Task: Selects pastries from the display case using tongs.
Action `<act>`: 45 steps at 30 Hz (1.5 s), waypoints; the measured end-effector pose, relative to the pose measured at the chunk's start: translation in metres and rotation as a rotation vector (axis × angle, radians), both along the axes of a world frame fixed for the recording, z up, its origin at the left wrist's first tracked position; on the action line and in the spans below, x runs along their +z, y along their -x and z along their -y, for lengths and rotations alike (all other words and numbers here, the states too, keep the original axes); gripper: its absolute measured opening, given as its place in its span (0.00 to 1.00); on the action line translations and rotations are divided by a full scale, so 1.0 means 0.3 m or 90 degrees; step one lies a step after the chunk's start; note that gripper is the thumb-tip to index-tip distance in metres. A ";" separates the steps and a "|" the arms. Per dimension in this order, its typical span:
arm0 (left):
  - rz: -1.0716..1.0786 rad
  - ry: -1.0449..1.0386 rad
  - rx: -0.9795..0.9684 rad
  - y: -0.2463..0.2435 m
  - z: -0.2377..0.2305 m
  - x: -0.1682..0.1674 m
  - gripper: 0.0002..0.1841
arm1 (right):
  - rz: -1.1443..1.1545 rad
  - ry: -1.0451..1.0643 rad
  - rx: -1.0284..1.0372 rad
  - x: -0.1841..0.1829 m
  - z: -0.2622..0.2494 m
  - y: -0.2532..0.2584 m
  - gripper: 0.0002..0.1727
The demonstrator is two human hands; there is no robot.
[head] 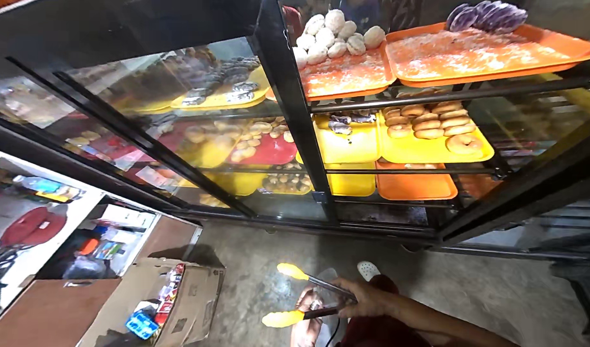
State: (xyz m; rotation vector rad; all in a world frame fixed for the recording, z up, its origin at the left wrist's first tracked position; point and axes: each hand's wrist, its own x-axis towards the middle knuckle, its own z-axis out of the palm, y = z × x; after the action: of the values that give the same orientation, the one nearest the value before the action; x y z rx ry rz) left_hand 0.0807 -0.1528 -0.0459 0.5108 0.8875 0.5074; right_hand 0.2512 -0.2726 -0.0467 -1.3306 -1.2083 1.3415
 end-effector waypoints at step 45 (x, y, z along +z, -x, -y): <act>-0.151 -0.032 0.096 -0.023 0.019 -0.031 0.15 | 0.731 0.011 -0.567 0.351 -0.076 -0.760 0.28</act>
State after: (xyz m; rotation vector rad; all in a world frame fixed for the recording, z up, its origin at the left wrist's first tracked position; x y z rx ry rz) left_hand 0.0877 -0.1586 -0.0550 0.5599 1.1492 0.6153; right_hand 0.4794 -0.2498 0.0588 -2.3612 -0.9863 -0.1361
